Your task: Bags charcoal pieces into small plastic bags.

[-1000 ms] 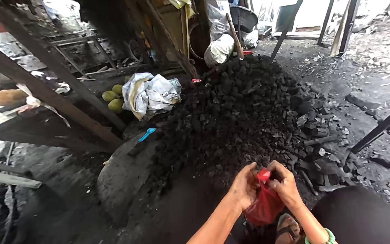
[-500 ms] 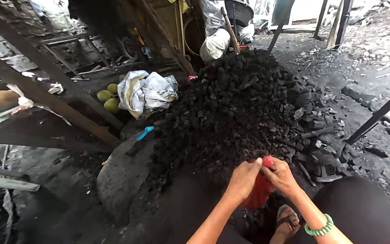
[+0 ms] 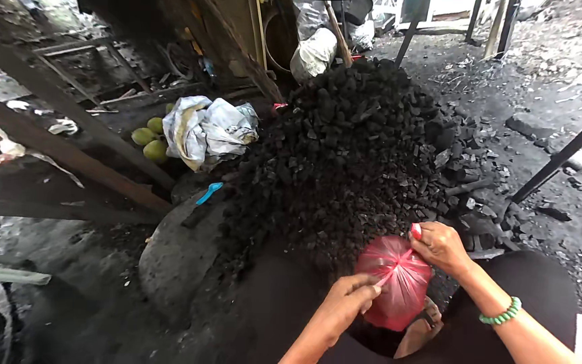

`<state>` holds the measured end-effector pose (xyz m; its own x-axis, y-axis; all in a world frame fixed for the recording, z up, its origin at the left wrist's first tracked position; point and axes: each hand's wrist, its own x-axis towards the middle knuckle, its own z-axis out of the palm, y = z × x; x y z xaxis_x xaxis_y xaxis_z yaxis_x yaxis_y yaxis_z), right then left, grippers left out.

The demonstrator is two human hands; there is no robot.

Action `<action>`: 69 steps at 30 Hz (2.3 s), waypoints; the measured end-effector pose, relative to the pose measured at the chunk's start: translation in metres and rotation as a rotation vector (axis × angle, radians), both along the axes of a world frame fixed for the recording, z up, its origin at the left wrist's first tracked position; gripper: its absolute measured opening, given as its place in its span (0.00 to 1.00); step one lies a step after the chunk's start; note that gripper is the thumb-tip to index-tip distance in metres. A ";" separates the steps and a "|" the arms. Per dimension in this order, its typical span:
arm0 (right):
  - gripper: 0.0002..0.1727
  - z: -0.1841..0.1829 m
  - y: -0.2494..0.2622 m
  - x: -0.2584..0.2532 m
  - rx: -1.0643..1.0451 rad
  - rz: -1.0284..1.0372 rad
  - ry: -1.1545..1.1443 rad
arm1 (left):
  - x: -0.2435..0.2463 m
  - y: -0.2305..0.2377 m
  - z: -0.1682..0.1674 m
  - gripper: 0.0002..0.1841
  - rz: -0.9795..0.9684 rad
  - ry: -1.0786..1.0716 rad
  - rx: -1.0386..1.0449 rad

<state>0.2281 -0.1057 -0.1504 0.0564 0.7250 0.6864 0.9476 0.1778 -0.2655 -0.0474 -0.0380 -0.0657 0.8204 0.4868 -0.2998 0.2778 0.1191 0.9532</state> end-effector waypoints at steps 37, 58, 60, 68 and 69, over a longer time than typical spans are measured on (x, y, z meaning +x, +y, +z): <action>0.09 -0.005 -0.010 -0.090 -0.038 0.155 0.500 | 0.042 0.035 -0.014 0.14 0.053 0.221 0.480; 0.30 0.007 -0.012 -0.083 -0.201 0.120 0.482 | 0.044 0.025 -0.029 0.16 0.304 -0.052 -0.659; 0.34 0.004 -0.012 -0.086 -0.144 0.091 0.468 | 0.046 0.019 -0.029 0.17 0.284 -0.070 -0.693; 0.25 -0.006 -0.010 -0.082 0.117 0.119 0.521 | 0.045 0.005 -0.011 0.12 0.035 0.069 0.057; 0.24 -0.006 -0.009 -0.081 0.134 0.100 0.470 | 0.046 0.005 -0.004 0.14 0.000 0.139 0.292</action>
<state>0.1467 -0.1148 -0.1560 0.3167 0.6497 0.6911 0.7077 0.3233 -0.6282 -0.0018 -0.0325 -0.0700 0.7815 0.5688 -0.2564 0.4073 -0.1538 0.9002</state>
